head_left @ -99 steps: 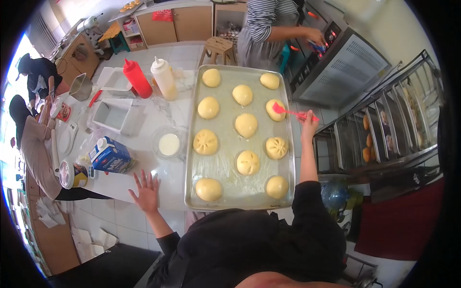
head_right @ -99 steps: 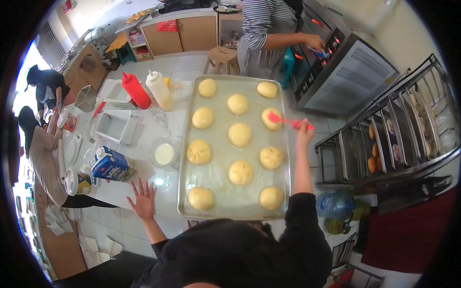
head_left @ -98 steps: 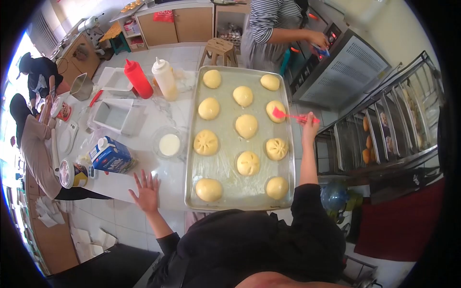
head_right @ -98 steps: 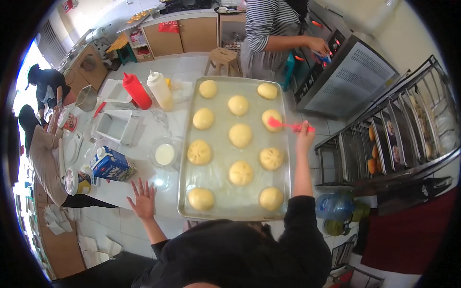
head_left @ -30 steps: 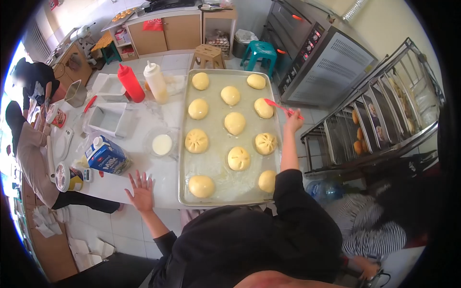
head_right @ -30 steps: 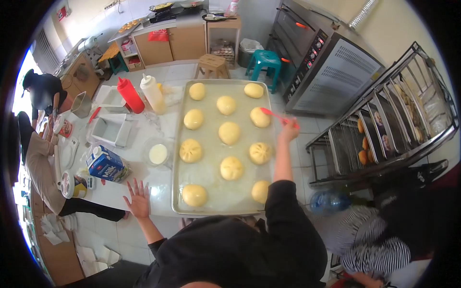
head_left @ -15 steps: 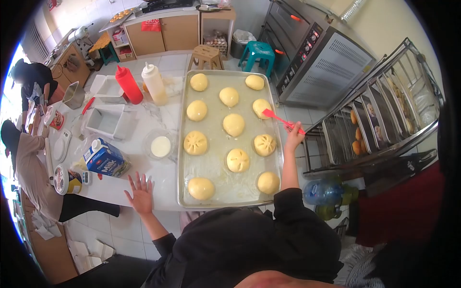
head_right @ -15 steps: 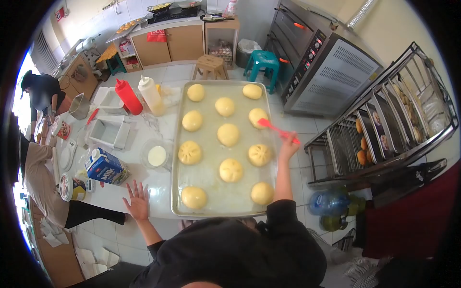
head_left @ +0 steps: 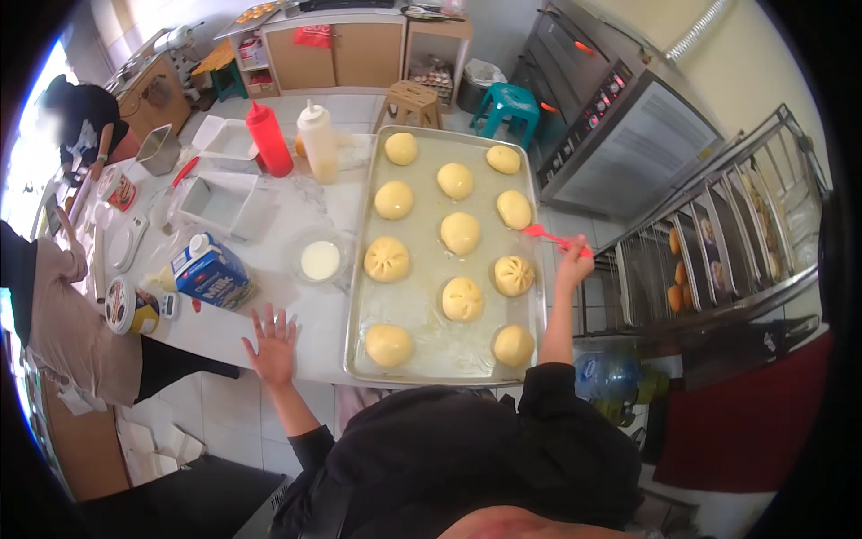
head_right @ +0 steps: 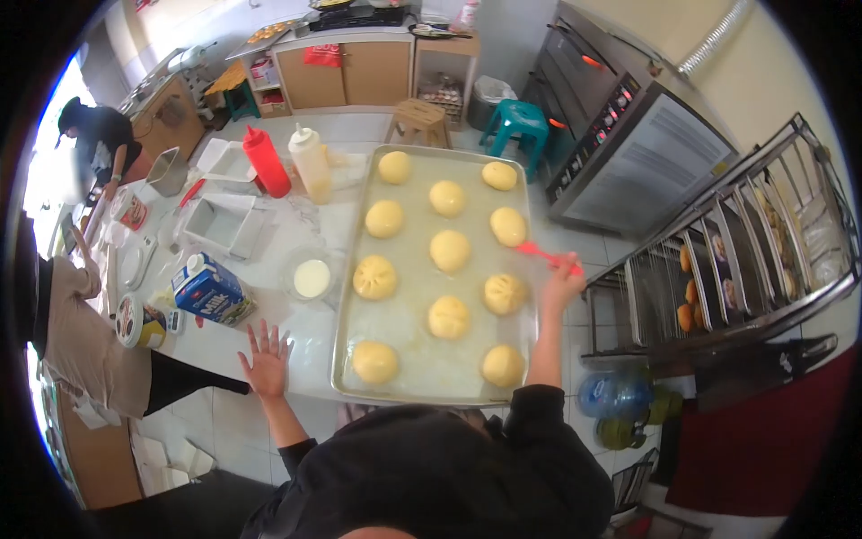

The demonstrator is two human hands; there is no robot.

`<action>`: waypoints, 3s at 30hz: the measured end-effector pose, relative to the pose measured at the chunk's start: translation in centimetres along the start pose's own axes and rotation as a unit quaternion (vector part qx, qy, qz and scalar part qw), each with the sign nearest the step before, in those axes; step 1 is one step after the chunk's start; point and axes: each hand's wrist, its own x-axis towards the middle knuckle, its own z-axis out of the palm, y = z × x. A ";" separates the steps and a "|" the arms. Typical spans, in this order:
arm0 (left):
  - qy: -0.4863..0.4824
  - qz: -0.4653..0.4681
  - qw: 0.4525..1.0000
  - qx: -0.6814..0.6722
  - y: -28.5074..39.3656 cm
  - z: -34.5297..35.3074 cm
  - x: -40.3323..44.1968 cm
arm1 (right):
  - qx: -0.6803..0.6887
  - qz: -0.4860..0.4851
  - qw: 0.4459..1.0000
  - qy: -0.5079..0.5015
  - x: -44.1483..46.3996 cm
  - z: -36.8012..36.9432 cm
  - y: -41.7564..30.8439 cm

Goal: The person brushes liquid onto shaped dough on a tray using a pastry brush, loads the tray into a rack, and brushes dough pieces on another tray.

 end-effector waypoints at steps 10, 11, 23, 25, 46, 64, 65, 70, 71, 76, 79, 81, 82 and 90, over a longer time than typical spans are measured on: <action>0.027 -0.003 0.999 -0.031 0.3 0.5 -0.1 | 0.272 0.067 0.867 -0.411 -12.2 13.6 -12.5; 0.030 0.002 0.999 -0.030 0.3 0.5 -0.2 | 0.272 0.065 0.851 -0.445 -13.8 15.3 -12.2; 0.027 -0.004 0.999 -0.028 0.3 0.0 0.0 | 0.147 0.031 0.829 -0.539 -19.2 22.3 -10.7; 0.035 -0.012 0.999 -0.027 0.4 0.3 0.0 | 0.163 0.037 0.834 -0.526 -18.8 22.0 -10.2; 0.081 -0.031 0.996 -0.005 0.0 1.4 0.5 | 0.159 0.137 0.971 -0.112 9.6 4.7 3.4; 0.065 -0.016 0.998 0.003 -0.1 1.3 0.5 | -0.082 -0.013 0.983 -0.162 12.4 10.9 1.9; 0.062 -0.016 0.998 0.000 -0.1 1.2 0.5 | -0.093 -0.007 0.981 -0.171 12.2 11.1 1.7; 0.058 -0.017 0.998 0.006 -0.1 1.1 0.4 | -0.025 0.042 0.998 -0.048 12.7 9.0 3.2; 0.057 -0.015 0.998 0.008 -0.1 1.2 0.4 | -0.003 0.059 0.998 -0.029 12.6 8.0 4.0; 0.056 -0.017 0.998 0.009 -0.2 1.1 0.4 | -0.023 0.123 0.992 0.020 11.3 3.5 3.0; 0.055 -0.021 0.998 0.019 -0.1 1.2 0.4 | -0.039 0.119 0.992 0.028 11.2 1.9 1.4; 0.064 -0.021 0.998 0.010 -0.2 1.3 0.3 | 0.036 0.094 0.995 0.028 11.1 2.7 1.7; 0.068 -0.019 0.997 0.005 -0.1 1.4 0.3 | 0.062 0.077 0.995 0.015 10.4 3.7 1.8; 0.044 -0.011 0.999 -0.001 0.0 1.0 0.1 | 0.013 0.032 0.997 -0.072 4.9 5.3 1.0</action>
